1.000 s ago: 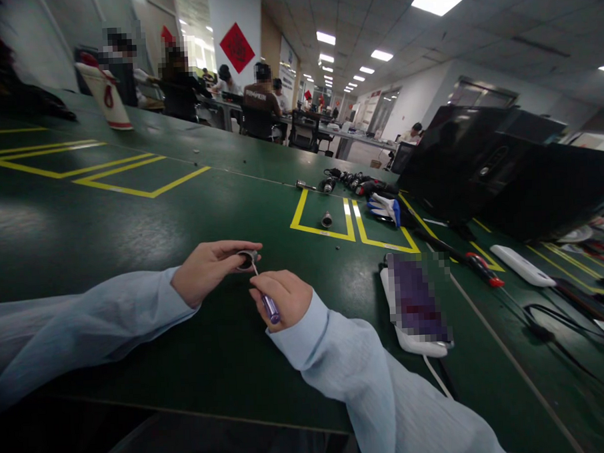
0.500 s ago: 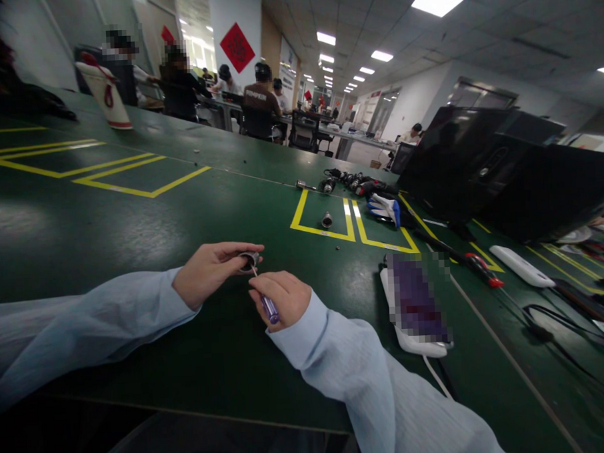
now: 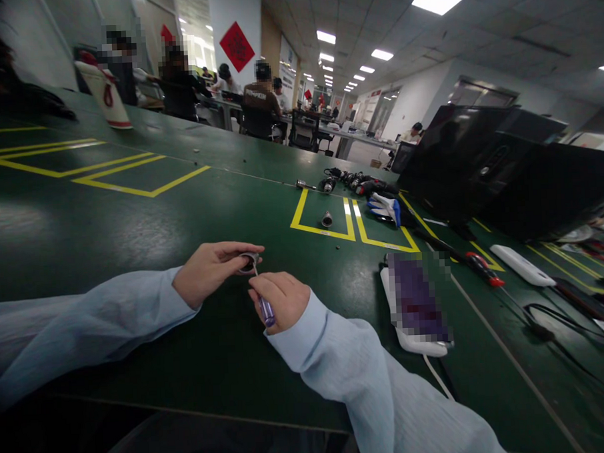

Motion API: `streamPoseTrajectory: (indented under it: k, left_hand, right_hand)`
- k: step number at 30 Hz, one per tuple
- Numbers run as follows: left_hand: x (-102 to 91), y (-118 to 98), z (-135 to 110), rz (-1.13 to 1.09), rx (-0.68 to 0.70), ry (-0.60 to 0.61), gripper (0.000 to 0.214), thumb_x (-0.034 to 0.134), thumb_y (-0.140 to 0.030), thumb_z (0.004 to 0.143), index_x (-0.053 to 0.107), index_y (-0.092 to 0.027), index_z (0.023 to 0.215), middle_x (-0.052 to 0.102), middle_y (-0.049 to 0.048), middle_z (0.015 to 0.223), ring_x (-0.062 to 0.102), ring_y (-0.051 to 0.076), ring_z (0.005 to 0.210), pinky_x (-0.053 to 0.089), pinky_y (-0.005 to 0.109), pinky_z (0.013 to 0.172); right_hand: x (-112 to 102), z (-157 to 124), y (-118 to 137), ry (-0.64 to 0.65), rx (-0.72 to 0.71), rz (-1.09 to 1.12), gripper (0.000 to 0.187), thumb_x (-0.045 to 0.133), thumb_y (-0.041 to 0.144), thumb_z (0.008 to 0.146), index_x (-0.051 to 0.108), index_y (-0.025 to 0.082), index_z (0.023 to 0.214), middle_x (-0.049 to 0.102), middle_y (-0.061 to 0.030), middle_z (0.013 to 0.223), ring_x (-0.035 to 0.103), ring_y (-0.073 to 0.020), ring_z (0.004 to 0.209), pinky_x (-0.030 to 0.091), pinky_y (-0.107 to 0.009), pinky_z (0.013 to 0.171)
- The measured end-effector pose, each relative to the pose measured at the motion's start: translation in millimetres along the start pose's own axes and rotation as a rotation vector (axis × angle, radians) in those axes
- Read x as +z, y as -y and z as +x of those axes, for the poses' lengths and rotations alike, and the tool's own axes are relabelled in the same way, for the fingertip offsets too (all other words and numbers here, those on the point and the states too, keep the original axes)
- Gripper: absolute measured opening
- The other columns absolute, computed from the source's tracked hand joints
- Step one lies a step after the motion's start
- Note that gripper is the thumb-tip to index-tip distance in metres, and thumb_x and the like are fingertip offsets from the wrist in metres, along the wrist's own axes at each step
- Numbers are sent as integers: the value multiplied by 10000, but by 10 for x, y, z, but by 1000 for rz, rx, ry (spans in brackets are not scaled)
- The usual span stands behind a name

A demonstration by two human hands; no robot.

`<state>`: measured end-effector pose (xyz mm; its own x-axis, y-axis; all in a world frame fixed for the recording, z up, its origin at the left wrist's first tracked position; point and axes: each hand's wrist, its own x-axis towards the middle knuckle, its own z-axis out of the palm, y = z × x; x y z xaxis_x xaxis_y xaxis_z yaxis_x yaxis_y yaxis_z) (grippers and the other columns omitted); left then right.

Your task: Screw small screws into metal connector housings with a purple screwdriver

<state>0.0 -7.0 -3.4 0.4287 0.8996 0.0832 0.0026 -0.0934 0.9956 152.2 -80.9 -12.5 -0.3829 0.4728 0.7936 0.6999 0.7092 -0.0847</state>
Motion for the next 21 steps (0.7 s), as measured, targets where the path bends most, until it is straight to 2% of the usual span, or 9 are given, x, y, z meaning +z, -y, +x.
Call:
streamPoseTrajectory:
  k: [3, 6, 8, 10, 12, 14, 16, 18, 21]
  left_hand:
    - [-12, 7, 37, 21, 13, 11, 255, 596, -177, 657, 671, -118, 893, 679, 55, 823, 640, 189, 782, 536, 339, 745]
    - [-167, 33, 224, 103, 68, -63, 261, 581, -186, 671, 664, -117, 909, 675, 58, 836, 637, 183, 761, 531, 326, 726]
    - [-408, 64, 428, 264, 138, -207, 282, 557, -198, 704, 649, -114, 957, 670, 58, 838, 628, 167, 728, 516, 307, 728]
    - [-740, 93, 635, 534, 219, -404, 278, 520, -167, 731, 640, -122, 978, 665, 41, 839, 609, 155, 743, 486, 273, 739]
    - [-1101, 105, 787, 633, 240, -512, 299, 531, -129, 724, 615, -116, 1010, 639, 30, 974, 564, 158, 858, 420, 267, 841]
    - [-1419, 98, 861, 695, 242, -554, 354, 514, -138, 751, 553, -115, 1101, 606, 5, 1056, 523, 144, 910, 371, 255, 890]
    - [-1657, 86, 882, 730, 221, -572, 404, 524, -126, 743, 510, -116, 1147, 608, -20, 1033, 503, 133, 909, 341, 249, 909]
    - [-1814, 85, 893, 750, 195, -582, 430, 546, -115, 722, 499, -126, 1150, 616, -43, 985, 491, 132, 909, 322, 242, 914]
    - [-1950, 110, 949, 706, 144, -569, 452, 586, -96, 685, 495, -161, 1124, 621, -89, 901, 473, 130, 936, 284, 209, 914]
  right_hand:
    - [-10, -5, 1, 14, 6, 30, 152, 486, 125, 792, 590, 117, 903, 689, -115, 808, 643, -162, 717, 543, -255, 653]
    - [-35, -13, 5, 19, 0, 68, 169, 485, 135, 798, 584, 129, 935, 686, -107, 823, 639, -151, 740, 540, -248, 675]
    - [-46, -26, -2, 25, -2, 76, 172, 494, 139, 795, 587, 130, 940, 684, -106, 829, 636, -147, 744, 537, -244, 679]
    - [-44, -48, -35, 23, 12, 73, 178, 503, 150, 793, 592, 137, 946, 681, -100, 842, 632, -146, 750, 533, -244, 685]
    - [-28, -77, -104, 9, 44, 51, 197, 501, 158, 794, 596, 146, 967, 677, -92, 859, 627, -147, 760, 526, -249, 691]
    - [-4, -105, -212, -4, 93, 8, 228, 485, 141, 794, 596, 152, 993, 673, -85, 864, 624, -152, 764, 519, -258, 701]
    - [20, -117, -359, -7, 169, -54, 250, 461, 120, 796, 595, 157, 1004, 669, -81, 862, 624, -164, 776, 511, -282, 729]
    - [35, -105, -540, -26, 292, -144, 242, 433, 141, 811, 599, 167, 985, 666, -82, 866, 622, -192, 805, 501, -331, 766]
    - [30, -47, -855, -49, 475, -275, 249, 390, 179, 829, 594, 146, 969, 649, -118, 923, 609, -238, 854, 486, -388, 776]
